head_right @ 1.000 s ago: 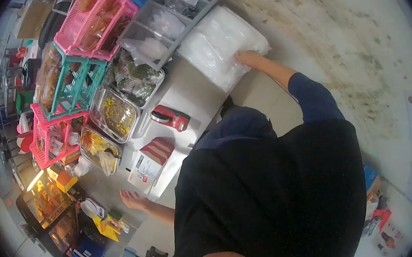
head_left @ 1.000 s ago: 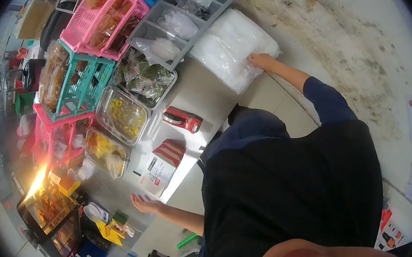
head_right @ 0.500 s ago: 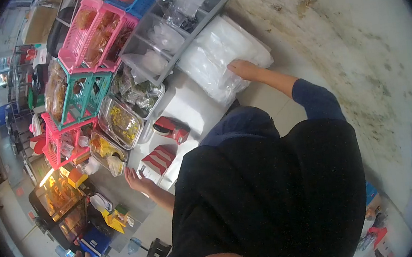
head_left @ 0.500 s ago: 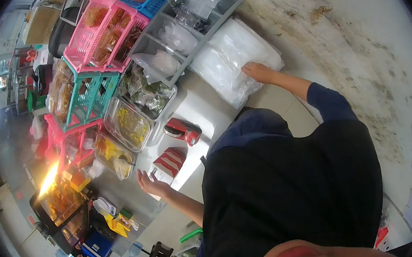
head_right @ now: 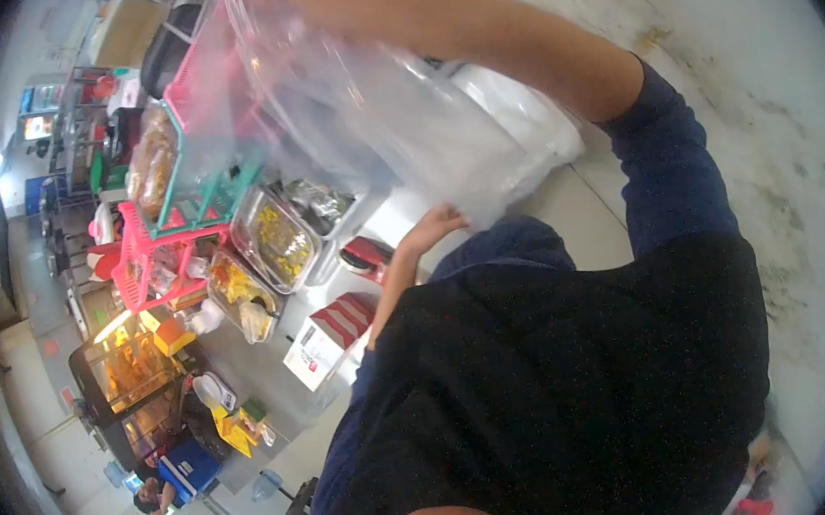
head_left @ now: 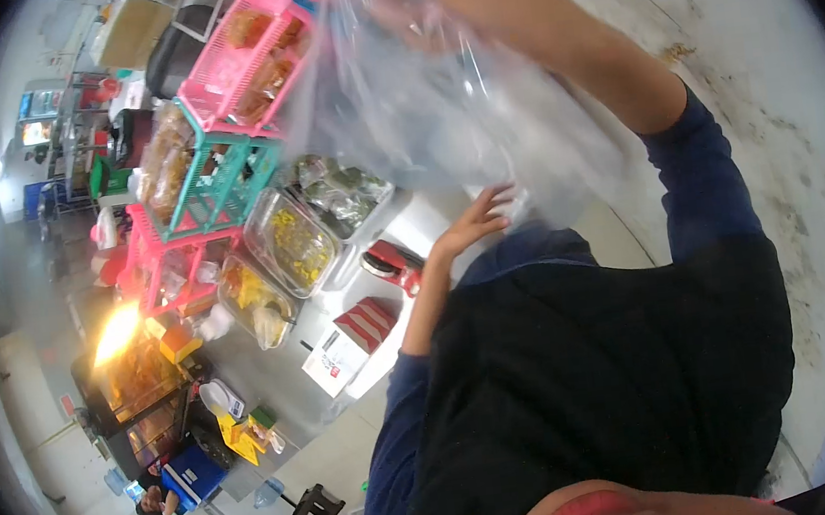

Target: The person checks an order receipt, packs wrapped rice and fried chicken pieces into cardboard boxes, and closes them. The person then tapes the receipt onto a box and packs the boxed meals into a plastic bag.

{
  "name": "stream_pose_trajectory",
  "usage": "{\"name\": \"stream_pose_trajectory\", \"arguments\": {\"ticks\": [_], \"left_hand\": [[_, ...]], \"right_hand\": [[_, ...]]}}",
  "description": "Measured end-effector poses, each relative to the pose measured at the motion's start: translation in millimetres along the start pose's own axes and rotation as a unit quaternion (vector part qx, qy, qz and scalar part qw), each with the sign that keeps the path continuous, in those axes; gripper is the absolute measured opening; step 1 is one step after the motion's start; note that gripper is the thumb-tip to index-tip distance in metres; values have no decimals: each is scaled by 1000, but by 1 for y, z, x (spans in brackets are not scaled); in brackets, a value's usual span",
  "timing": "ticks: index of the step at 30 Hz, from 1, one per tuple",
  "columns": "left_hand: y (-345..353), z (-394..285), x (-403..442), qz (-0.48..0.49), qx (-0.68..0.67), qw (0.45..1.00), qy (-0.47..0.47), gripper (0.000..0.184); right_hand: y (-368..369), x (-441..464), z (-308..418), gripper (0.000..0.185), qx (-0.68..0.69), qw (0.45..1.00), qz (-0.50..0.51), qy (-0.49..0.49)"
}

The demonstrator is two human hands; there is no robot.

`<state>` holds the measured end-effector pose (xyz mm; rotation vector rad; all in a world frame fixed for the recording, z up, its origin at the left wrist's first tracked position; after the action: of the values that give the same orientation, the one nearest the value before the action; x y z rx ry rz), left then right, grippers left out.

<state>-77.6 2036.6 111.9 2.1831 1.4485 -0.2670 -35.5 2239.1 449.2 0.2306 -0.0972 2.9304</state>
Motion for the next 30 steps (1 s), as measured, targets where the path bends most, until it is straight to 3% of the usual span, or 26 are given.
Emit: {"name": "stream_pose_trajectory", "arguments": {"ticks": [2, 3, 4, 5, 7, 8, 10, 11, 14, 16, 18, 19, 21, 24, 25, 26, 28, 30], "left_hand": [[-13, -11, 24, 7, -55, 996, 65, 96], [-12, -37, 24, 9, -194, 945, 264, 105], [-12, -63, 18, 14, -321, 834, 448, 114], [-13, -87, 7, 14, -309, 835, 454, 114], [-17, -126, -15, -100, -114, 846, 512, 113], [-21, -131, -13, -100, -110, 842, 520, 113], [-23, -129, -3, -243, 120, 915, 300, 116], [-34, -107, 17, -307, 241, 891, 231, 97], [-124, 5, 64, -319, -50, 931, 172, 77], [-96, -48, -5, -256, 32, 945, 199, 70], [-82, -53, -49, -190, 100, 954, 211, 63], [-82, -46, -59, -100, 21, 934, 343, 65], [-63, -50, -66, -10, -59, 881, 469, 68], [11, -95, -46, -201, 160, 888, 382, 90], [22, -95, -30, -214, 247, 881, 343, 96], [22, -78, -13, -216, 246, 878, 350, 96], [10, -46, 8, -223, 71, 938, 257, 68], [-2, -61, -44, -215, -38, 962, 164, 29]], "right_hand": [[-14, 21, 0, 31, 28, 997, -71, 5], [-17, 22, -5, 31, 54, 994, -98, -3], [-20, 22, -11, 30, 84, 990, -116, -14], [-25, 19, -16, 30, 114, 985, -128, -30], [-29, 6, -28, 29, 179, 970, -150, -62], [-32, -2, -33, 29, 215, 961, -154, -78], [-36, -18, -46, 29, 287, 938, -161, -109], [-38, -26, -52, 28, 322, 925, -161, -125], [-38, -45, -65, 28, 401, 887, -152, -170], [-37, -57, -69, 27, 437, 866, -146, -194], [-39, -64, -71, 27, 468, 846, -139, -213], [-39, -66, -72, 27, 479, 839, -134, -221], [-40, -69, -73, 27, 500, 826, -120, -233], [-33, -68, -85, 27, 535, 805, -99, -236], [-31, -65, -88, 27, 544, 800, -94, -234], [-29, -66, -89, 27, 551, 795, -91, -236], [-27, -67, -93, 27, 563, 787, -89, -237], [-34, -70, -93, 27, 574, 777, -86, -241]]}}
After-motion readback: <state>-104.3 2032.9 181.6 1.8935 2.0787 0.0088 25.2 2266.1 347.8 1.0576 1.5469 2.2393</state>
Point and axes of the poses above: each hand's wrist, its own x-axis towards the middle knuckle, its own y-axis out of the palm, z = x × y, the point moved 1 cm from there along x, towards the middle knuckle, and after that the axes turned 14 degrees about z, right-handed, at the moved point
